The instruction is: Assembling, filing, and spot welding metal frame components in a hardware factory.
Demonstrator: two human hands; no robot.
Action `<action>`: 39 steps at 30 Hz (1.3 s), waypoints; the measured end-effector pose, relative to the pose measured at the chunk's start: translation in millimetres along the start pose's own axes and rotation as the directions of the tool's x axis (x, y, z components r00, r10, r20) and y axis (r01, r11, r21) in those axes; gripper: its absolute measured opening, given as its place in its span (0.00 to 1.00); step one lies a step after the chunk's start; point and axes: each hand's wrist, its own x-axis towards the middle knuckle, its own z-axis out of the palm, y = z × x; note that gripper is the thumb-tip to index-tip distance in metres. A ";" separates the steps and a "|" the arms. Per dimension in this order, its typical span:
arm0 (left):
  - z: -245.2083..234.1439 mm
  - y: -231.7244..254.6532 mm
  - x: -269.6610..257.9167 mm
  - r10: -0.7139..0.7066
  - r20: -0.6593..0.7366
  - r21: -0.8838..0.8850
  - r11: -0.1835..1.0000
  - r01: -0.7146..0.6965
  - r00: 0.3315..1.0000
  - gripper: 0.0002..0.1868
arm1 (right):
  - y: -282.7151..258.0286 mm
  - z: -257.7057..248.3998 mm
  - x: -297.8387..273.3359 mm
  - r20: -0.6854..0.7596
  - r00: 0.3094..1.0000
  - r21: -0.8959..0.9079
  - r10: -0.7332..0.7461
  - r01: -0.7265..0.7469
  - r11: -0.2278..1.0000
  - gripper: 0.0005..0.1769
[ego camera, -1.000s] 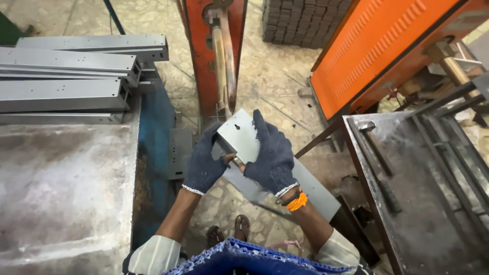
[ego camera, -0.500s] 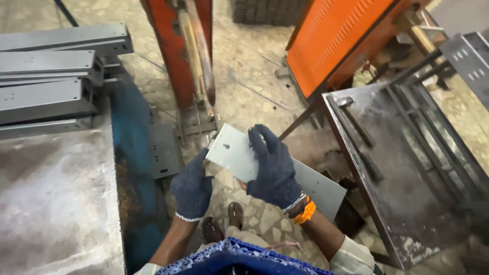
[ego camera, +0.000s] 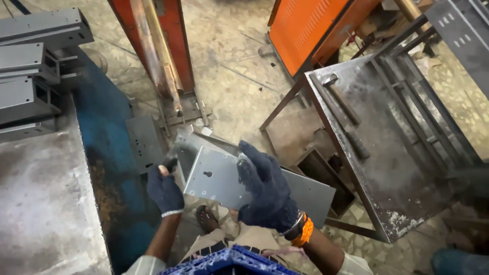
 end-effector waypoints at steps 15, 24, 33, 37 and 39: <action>60.5 17.0 7.6 -0.199 -0.110 -0.457 0.880 0.128 0.974 0.23 | 76.0 -54.0 -13.0 0.084 0.996 0.216 0.025 -0.042 0.976 0.77; 50.1 60.4 4.9 0.101 -0.321 -0.058 0.990 -0.125 0.942 0.23 | 136.9 -54.9 -15.1 0.165 0.976 0.335 0.145 -0.194 0.922 0.81; 24.7 102.8 0.7 0.214 -0.371 0.188 0.970 -0.153 0.904 0.20 | 151.7 -46.3 -6.6 0.274 0.945 0.365 0.179 -0.274 0.890 0.82; 20.7 122.4 -1.4 0.247 -0.360 0.275 0.949 -0.151 0.900 0.21 | 159.2 -45.1 -8.6 0.300 0.939 0.438 0.166 -0.290 0.851 0.80; 19.7 136.6 -2.2 0.257 -0.319 0.361 0.923 -0.133 0.912 0.20 | 157.4 -47.9 -7.3 0.147 0.979 0.395 0.140 -0.188 0.899 0.76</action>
